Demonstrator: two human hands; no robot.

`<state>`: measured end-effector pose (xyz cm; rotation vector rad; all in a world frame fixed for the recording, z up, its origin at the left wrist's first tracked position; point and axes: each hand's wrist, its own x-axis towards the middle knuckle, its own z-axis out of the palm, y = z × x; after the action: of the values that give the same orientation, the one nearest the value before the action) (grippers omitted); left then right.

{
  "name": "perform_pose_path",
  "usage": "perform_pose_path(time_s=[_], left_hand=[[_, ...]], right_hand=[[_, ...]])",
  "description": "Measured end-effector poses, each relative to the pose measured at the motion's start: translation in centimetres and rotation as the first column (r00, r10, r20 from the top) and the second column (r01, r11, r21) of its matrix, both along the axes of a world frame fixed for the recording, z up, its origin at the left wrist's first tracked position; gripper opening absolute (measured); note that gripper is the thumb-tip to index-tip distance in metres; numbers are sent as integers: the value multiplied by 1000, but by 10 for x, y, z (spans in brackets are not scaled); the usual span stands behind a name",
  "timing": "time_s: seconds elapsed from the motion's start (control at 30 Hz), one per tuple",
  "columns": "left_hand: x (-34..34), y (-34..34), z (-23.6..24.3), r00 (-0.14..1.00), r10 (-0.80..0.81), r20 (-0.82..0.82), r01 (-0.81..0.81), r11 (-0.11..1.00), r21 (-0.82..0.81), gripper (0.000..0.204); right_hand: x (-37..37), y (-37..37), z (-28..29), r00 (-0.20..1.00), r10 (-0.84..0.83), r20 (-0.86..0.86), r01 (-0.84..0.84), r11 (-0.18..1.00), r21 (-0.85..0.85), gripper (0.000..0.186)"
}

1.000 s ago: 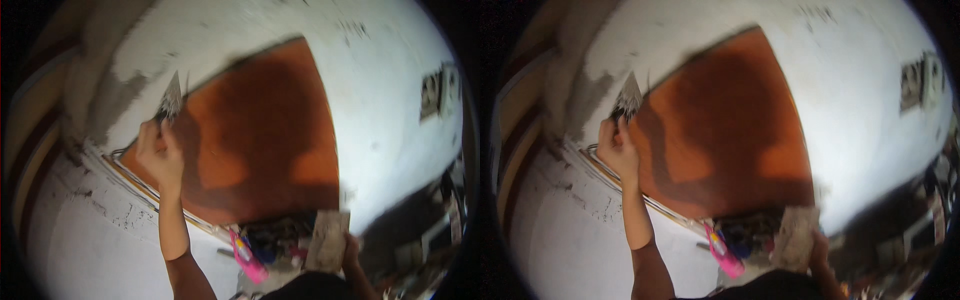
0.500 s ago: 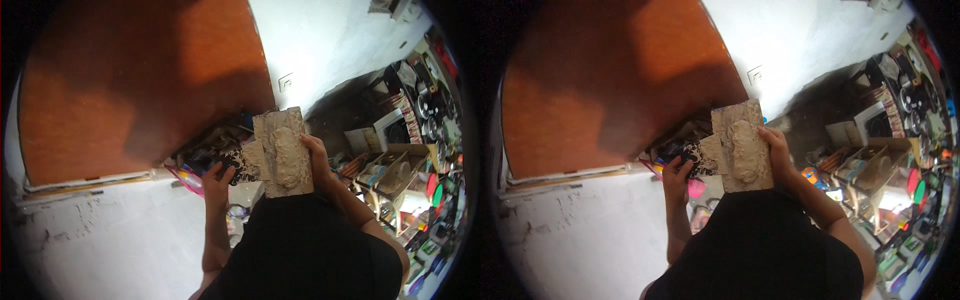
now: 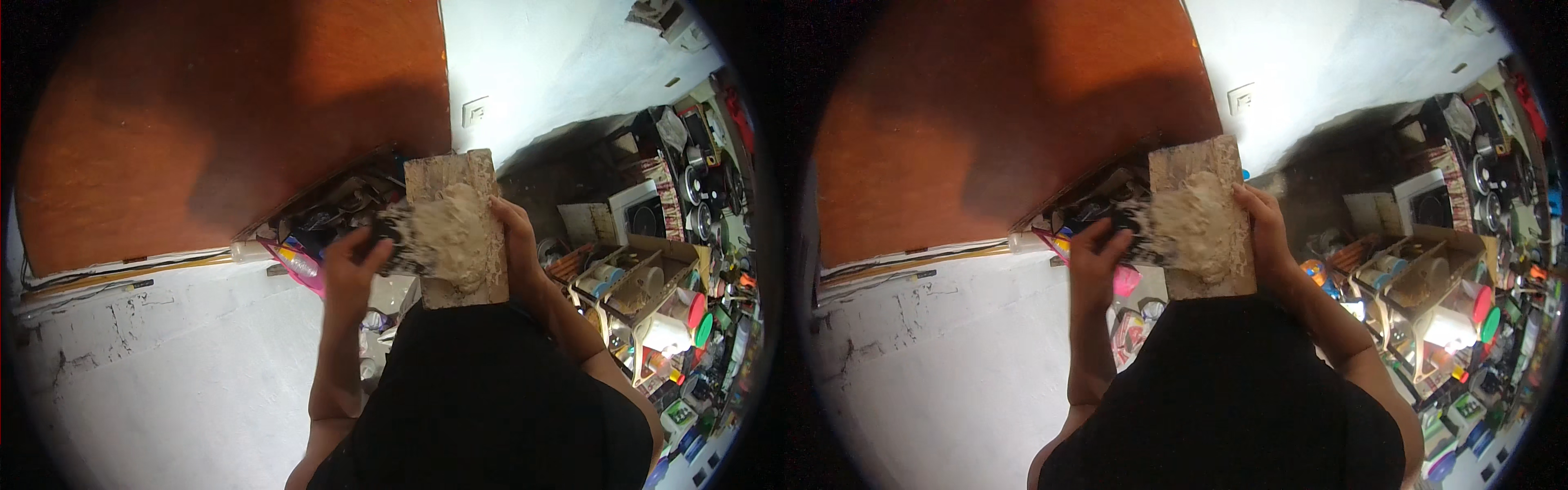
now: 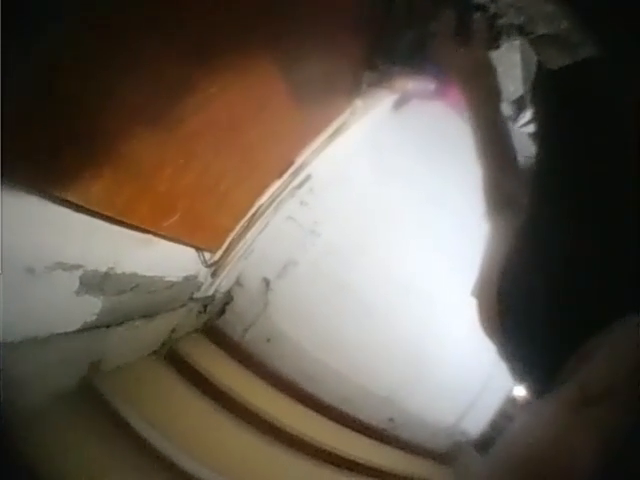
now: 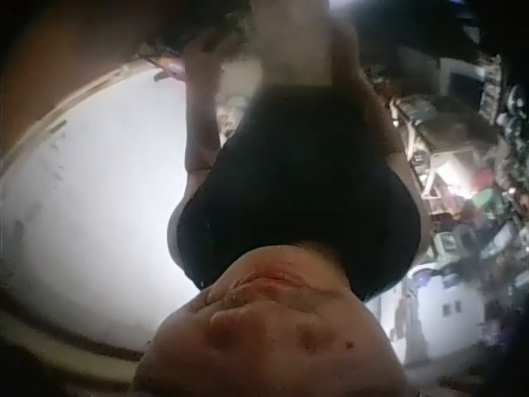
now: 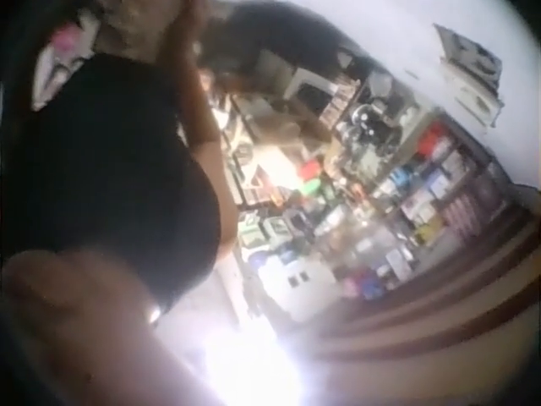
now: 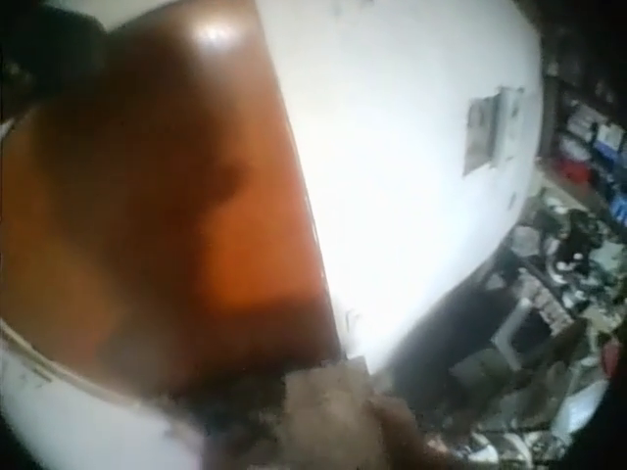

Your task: Applying plaster or wall putty to repair a wall using a spatula and a hawk.

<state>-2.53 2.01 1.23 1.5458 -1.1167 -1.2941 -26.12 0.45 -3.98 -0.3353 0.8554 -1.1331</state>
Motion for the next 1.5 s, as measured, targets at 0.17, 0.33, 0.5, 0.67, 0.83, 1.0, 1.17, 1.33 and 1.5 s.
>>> perform_pose_path(time_s=[0.17, 0.33, 0.5, 0.67, 0.83, 1.0, 1.17, 1.33, 1.5], left_hand=[[1, 1, 1, 997, -76, 5, 76, 993, 90, 19], [2, 0, 8, 982, 174, -77, -176, 984, -19, 17], [-4, 0, 12, 998, -40, -54, 41, 999, 20, 14], [-3, 2, 15, 999, -7, 40, 8, 1000, -12, 15], [-5, 1, 24, 994, 63, -94, -68, 996, -53, 16], [-9, 3, 41, 998, -30, 57, 37, 993, -116, 10], [-10, 3, 49, 955, -176, 240, 203, 975, -91, 12], [-10, 3, 59, 978, 146, 148, -100, 955, -278, 12], [-28, 9, 80, 845, 22, 535, 237, 880, -411, 12]], right_hand=[[3, 0, 5, 999, -31, -23, 31, 999, -18, 35], [2, 2, 8, 997, -70, 38, 70, 997, -6, 33], [2, 3, 12, 998, -55, 22, 55, 998, -6, 34], [3, 3, 17, 998, -59, 2, 59, 998, -32, 35], [2, 2, 15, 998, -62, 8, 62, 998, -27, 35], [1, 3, 9, 997, -58, 54, 60, 998, -26, 35], [2, 5, 3, 995, -38, 93, 40, 999, -18, 36], [1, 9, 6, 1000, 11, -29, -12, 999, -39, 43], [5, 10, 10, 999, -42, 12, 43, 999, -34, 40]])
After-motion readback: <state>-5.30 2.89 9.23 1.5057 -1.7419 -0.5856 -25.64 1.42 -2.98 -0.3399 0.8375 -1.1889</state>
